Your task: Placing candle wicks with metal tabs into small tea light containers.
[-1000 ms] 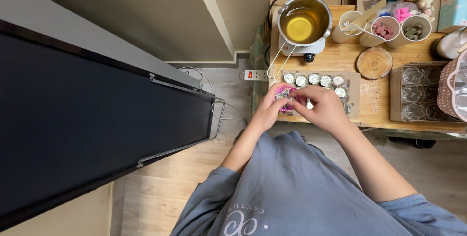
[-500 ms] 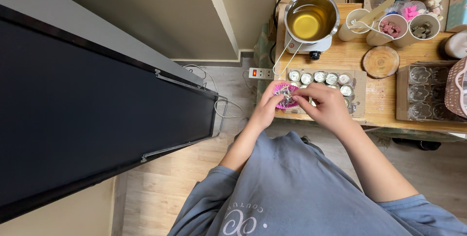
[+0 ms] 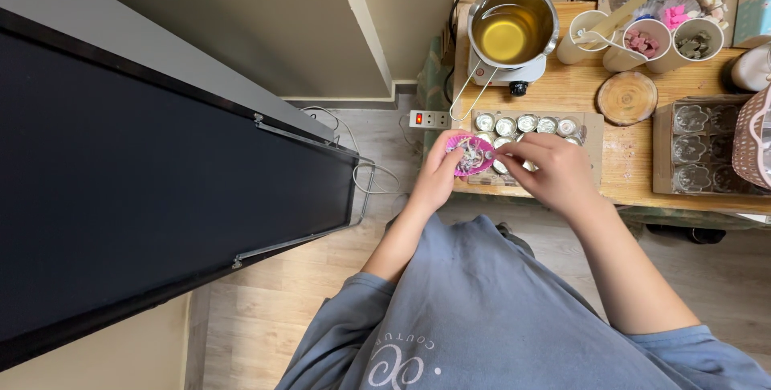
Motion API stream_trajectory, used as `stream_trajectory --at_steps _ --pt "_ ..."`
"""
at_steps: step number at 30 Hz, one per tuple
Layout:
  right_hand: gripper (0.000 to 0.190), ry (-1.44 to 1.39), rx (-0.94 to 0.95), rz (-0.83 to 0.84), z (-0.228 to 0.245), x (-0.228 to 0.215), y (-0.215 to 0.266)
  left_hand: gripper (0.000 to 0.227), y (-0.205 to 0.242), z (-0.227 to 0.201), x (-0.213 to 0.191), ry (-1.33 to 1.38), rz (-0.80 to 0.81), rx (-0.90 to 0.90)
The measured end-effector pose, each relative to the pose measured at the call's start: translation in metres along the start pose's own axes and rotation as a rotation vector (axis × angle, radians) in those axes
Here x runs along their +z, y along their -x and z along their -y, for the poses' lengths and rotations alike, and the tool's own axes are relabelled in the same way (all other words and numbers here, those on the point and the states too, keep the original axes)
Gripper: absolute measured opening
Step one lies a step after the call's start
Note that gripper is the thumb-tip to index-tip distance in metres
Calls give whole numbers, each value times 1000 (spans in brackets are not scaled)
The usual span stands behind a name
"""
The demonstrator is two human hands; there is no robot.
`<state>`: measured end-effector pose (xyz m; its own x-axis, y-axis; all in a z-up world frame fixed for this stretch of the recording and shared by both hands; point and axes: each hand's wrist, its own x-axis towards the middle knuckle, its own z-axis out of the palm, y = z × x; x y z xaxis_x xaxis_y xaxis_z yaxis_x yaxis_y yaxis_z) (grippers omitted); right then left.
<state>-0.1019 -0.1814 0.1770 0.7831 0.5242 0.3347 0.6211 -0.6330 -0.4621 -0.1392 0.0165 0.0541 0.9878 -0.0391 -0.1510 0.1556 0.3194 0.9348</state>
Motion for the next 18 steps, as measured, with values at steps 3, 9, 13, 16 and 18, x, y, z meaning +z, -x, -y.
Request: stream_trajectory --at_steps 3,9,13,16,18 --pt "10 -209 197 22 -8 -3 2 26 -1 8 -5 -12 -22 -14" --pt "10 -187 372 -93 -84 33 16 24 1 24 -23 78 -86 -9" --pt "12 -32 304 -62 -131 76 21 24 4 25 -36 133 -96 -28" --pt "8 67 223 -34 -150 100 18 24 5 24 -41 112 -122 -51" --pt "4 112 158 -19 -152 109 14 25 8 26 -44 89 -150 -78"
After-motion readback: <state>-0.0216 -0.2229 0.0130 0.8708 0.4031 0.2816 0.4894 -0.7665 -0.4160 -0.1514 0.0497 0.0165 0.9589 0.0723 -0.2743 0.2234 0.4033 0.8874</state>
